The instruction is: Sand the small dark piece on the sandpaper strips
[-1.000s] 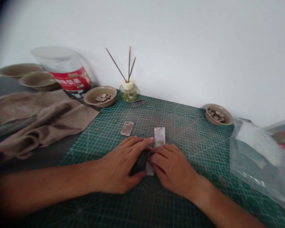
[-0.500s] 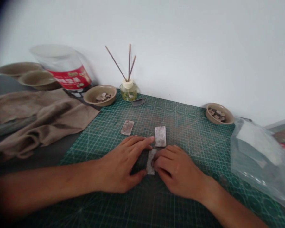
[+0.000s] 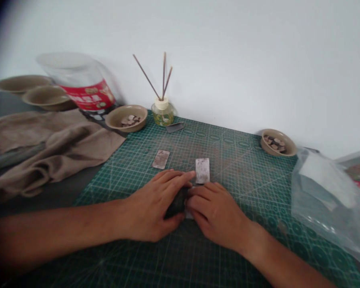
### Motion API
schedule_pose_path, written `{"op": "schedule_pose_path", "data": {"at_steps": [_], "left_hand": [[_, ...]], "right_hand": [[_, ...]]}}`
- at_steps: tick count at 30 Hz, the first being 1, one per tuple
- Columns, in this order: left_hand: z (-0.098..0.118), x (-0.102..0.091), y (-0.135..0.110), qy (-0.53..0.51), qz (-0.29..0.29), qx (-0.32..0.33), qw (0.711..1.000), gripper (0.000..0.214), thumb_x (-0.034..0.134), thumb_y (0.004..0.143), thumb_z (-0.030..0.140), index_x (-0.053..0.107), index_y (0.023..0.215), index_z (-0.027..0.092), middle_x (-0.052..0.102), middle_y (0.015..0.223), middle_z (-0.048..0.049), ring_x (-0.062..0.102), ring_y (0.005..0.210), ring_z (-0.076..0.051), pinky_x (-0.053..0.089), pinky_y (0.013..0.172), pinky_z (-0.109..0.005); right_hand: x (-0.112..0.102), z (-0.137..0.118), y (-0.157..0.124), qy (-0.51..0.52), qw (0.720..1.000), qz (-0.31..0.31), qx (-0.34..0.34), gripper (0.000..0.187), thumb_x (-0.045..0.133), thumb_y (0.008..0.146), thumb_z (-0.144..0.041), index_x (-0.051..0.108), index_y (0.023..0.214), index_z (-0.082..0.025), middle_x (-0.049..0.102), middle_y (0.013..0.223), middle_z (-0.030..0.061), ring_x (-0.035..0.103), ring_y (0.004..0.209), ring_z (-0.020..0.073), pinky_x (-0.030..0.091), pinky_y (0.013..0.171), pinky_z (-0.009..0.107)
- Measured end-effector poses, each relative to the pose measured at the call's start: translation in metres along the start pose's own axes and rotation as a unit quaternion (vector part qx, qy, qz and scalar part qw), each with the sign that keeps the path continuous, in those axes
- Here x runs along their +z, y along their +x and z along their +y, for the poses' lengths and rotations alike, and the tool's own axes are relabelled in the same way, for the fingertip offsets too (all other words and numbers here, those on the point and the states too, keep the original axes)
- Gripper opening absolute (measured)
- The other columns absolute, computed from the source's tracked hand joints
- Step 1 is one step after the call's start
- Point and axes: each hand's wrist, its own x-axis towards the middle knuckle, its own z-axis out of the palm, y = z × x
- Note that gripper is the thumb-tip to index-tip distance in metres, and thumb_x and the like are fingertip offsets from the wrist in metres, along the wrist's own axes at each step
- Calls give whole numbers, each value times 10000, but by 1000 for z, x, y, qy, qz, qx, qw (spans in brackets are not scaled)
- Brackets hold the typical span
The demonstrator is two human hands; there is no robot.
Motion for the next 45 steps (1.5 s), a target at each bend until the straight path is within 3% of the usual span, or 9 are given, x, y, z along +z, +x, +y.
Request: {"op": "schedule_pose_path", "data": {"at_steps": [3, 7, 13, 18, 23, 29, 34, 39, 45], "left_hand": [[0, 0, 0, -3, 6, 1, 1000, 872, 646, 792, 281, 198, 1528, 147, 517, 1419, -151, 430, 1348, -318, 319, 1158, -540], [0, 1, 0, -9, 5, 4, 1000, 865, 650, 785, 279, 217, 1525, 165, 501, 1438, -152, 425, 1354, -327, 334, 1143, -548], [-1, 1, 0, -5, 10, 2, 1000, 875, 648, 783, 281, 208, 1530, 164, 527, 1407, -142, 434, 1346, -322, 335, 1142, -542], [-1, 1, 0, 1, -1, 5, 1000, 847, 637, 795, 285, 227, 1520, 136, 513, 1419, -158, 426, 1347, -319, 340, 1142, -527], [0, 1, 0, -5, 9, -1, 1000, 852, 651, 788, 281, 228, 1518, 162, 527, 1405, -146, 438, 1337, -315, 340, 1138, -535], [0, 1, 0, -5, 3, 6, 1000, 854, 650, 788, 288, 227, 1520, 162, 514, 1419, -144, 432, 1346, -314, 333, 1146, -521], [0, 1, 0, 6, 7, 2, 1000, 852, 646, 797, 289, 221, 1520, 136, 517, 1412, -150, 433, 1336, -305, 328, 1151, -508], [0, 1, 0, 8, 2, 8, 1000, 859, 647, 795, 295, 222, 1523, 132, 510, 1424, -155, 422, 1344, -306, 329, 1151, -508], [0, 1, 1, 7, 5, 5, 1000, 857, 641, 796, 286, 218, 1524, 123, 513, 1417, -152, 423, 1343, -302, 314, 1162, -504]], "right_hand": [[-2, 3, 0, -16, 1000, 8, 19, 127, 548, 956, -143, 662, 979, -193, 701, 1047, 68, 600, 976, 223, 447, 878, 412], [-5, 1, -3, 36, 999, -30, -15, 137, 544, 959, -127, 658, 951, -203, 702, 1011, 34, 614, 929, 182, 450, 846, 367], [0, 2, -1, -3, 1000, 11, 17, 102, 555, 967, -154, 645, 990, -195, 698, 1071, 56, 604, 996, 226, 439, 879, 408], [-2, 1, -2, 35, 999, -24, -15, 122, 550, 959, -121, 639, 973, -205, 699, 1048, 28, 609, 953, 197, 441, 850, 382], [-2, 2, -1, -18, 1000, 12, 15, 122, 556, 958, -145, 656, 1008, -195, 701, 1081, 60, 606, 987, 222, 448, 875, 406], [-6, 1, -4, 0, 999, -42, -28, 145, 536, 980, -176, 672, 978, -226, 713, 1048, 31, 616, 899, 185, 414, 781, 361], [-6, 6, -2, -42, 999, 0, 7, 125, 548, 971, -163, 661, 1006, -202, 707, 1079, 48, 607, 964, 218, 406, 836, 388], [-9, 2, -5, 13, 998, -50, -20, 133, 537, 976, -156, 654, 967, -219, 707, 1044, 15, 604, 897, 181, 397, 796, 362], [-3, 3, -1, -13, 1000, 10, 10, 124, 549, 963, -142, 659, 980, -196, 704, 1074, 51, 613, 985, 215, 430, 869, 389]]}}
